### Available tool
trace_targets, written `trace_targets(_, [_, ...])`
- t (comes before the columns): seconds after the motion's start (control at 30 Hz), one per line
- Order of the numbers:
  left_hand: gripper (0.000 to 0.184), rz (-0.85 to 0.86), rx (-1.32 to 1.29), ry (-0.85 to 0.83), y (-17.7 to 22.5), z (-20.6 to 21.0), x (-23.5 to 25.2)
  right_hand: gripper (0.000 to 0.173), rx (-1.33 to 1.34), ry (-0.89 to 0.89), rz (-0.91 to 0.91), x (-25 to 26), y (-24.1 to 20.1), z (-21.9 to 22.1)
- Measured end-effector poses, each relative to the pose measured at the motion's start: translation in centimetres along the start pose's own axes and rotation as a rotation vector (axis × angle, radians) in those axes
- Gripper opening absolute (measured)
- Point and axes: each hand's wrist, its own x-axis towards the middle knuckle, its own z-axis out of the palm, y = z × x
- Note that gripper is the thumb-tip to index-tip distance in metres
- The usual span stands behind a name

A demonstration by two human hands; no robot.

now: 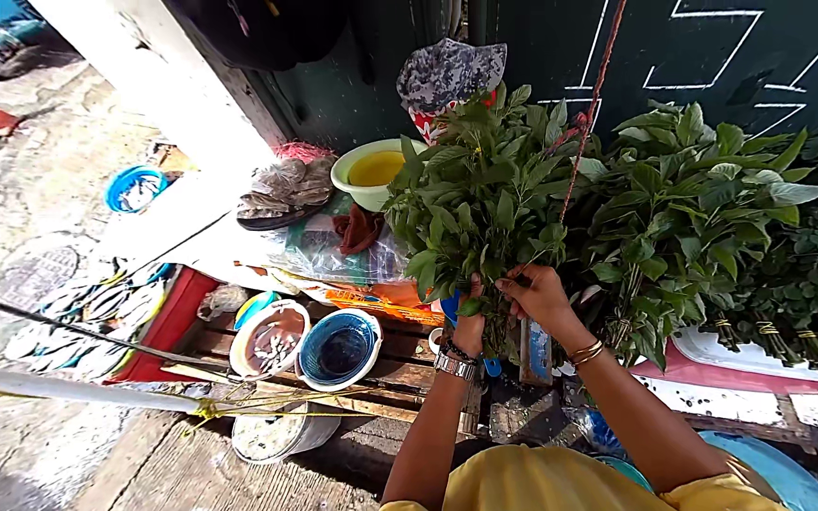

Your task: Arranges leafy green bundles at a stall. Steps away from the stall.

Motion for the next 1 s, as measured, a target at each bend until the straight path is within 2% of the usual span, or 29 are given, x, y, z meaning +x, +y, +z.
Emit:
trace_targets(0.13, [0.037,0.015,-0.027,0.006,0.6,0.3,-0.3,0.013,-0.066,0.005,0.026,-0.1,-0.4,0.3])
trace_targets(0.27, [0.039,0.003,0.0,0.007,0.4,0.2,0.0,0.013,-0.158,-0.086,-0.024,-0.3,0.2,0.5])
trace_targets(0.37, [0.041,-0.001,0.031,-0.045,0.6,0.6,-0.5,0.013,-0.194,-0.061,-0.041,-1.2,1.2,0.5])
trace_targets(0.47, [0.047,0.043,-0.04,-0.113,1.5,0.2,-0.5,0.015,-0.121,-0.034,-0.087,-1.4,1.5,0.7])
trace_targets(0.57, [0.053,0.104,-0.121,-0.147,2.8,-0.7,-0.7,0.03,0.041,-0.112,-0.207,-2.3,1.4,0.3])
trace_targets(0.67, [0.063,0.14,-0.176,-0.127,4.1,-1.3,-0.9,0.045,0.11,-0.187,-0.213,-4.1,1.2,-1.6])
trace_targets(0.83, [0.043,0.221,-0.122,0.03,8.4,-3.5,-1.2,0.032,0.077,-0.238,-0.165,-7.3,4.4,-4.9])
trace_targets(1.0, [0.038,0.422,0.227,0.12,9.8,-4.2,2.6,0.033,0.042,-0.018,-0.102,-11.0,9.7,-8.1])
